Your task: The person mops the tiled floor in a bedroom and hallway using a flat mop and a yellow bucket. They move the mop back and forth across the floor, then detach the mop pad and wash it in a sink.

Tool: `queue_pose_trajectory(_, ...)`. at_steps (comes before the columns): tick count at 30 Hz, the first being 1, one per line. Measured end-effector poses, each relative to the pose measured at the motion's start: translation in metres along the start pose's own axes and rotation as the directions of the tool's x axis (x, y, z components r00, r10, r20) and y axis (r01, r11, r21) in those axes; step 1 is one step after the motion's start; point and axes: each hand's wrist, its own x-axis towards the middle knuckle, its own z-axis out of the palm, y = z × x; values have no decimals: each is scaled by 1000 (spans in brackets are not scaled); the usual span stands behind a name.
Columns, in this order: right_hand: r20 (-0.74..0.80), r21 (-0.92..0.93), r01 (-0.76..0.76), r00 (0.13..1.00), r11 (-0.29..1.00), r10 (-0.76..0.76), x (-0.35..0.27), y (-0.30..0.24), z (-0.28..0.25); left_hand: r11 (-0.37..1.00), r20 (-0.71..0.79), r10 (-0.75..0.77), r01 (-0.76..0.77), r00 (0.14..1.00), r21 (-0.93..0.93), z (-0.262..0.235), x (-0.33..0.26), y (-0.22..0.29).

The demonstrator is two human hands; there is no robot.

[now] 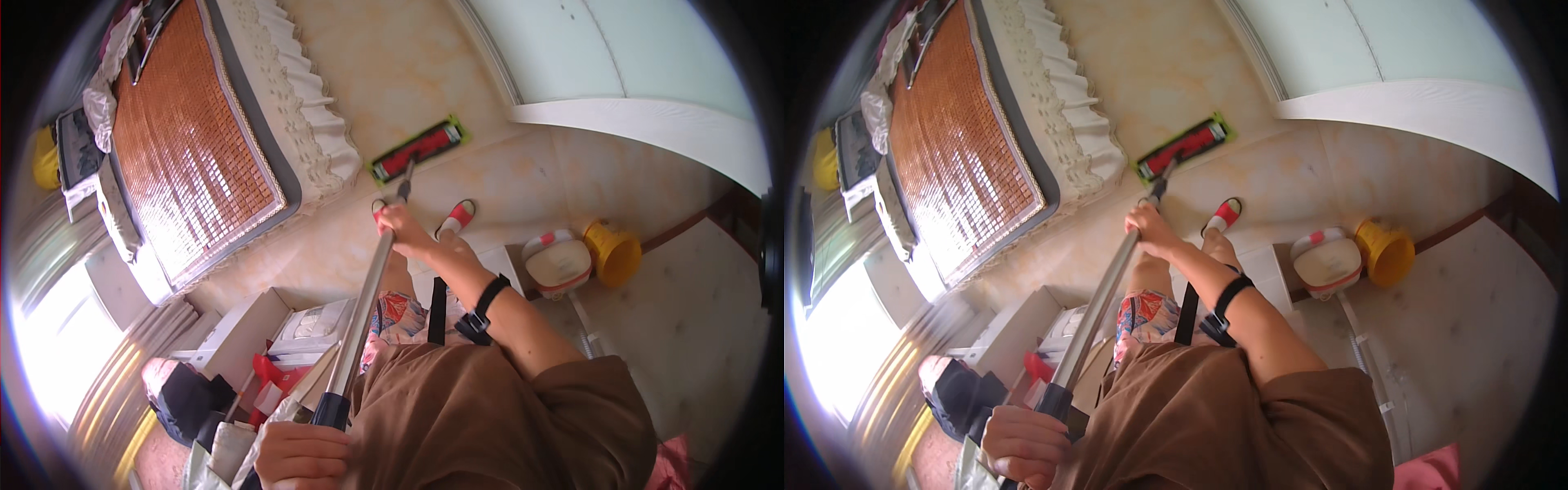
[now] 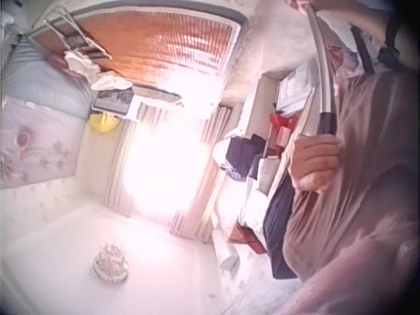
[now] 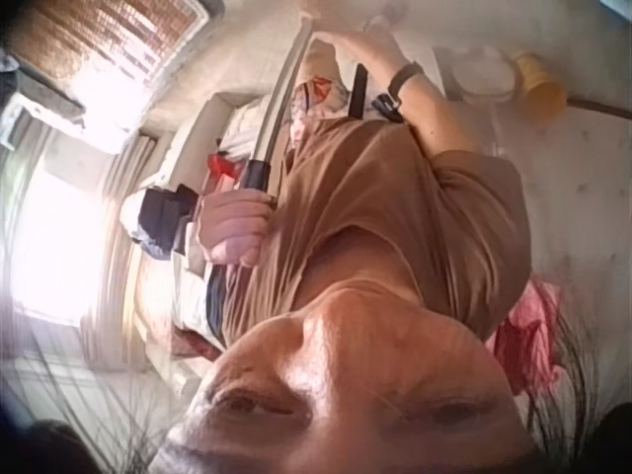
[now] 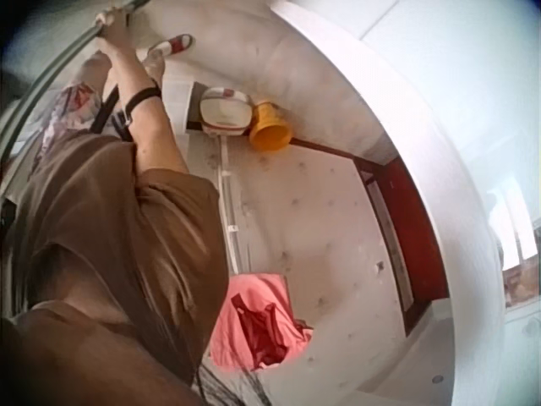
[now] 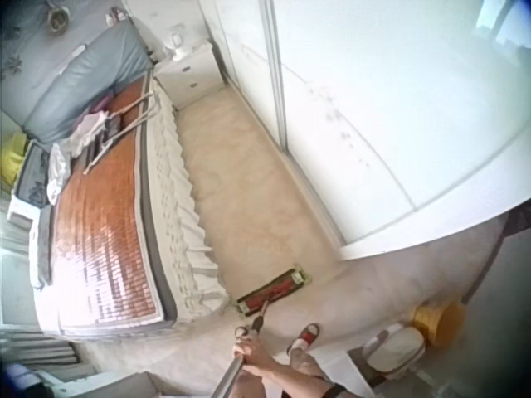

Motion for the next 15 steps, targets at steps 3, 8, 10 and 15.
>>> queue_pose_trajectory(3, 30, -77, -13, 999, 997, 16, -35, -6, -5, 993, -348, -76, 103, 935, 61, 26, 7, 4)
queue_pose_trajectory(8, 11, -47, -56, 998, 997, 56, -44, -18, -10, 996, -462, 43, -2, 886, 89, 28, 4, -1)
queue_pose_trajectory(10, 16, -81, -19, 1000, 997, 20, -36, -27, -13, 995, -376, 95, -78, 922, 60, 16, 4, 5)
queue_pose_trajectory(15, -78, -148, 81, 993, 986, -93, -6, -48, -36, 984, -194, 172, -178, 966, -13, -6, 11, 29)
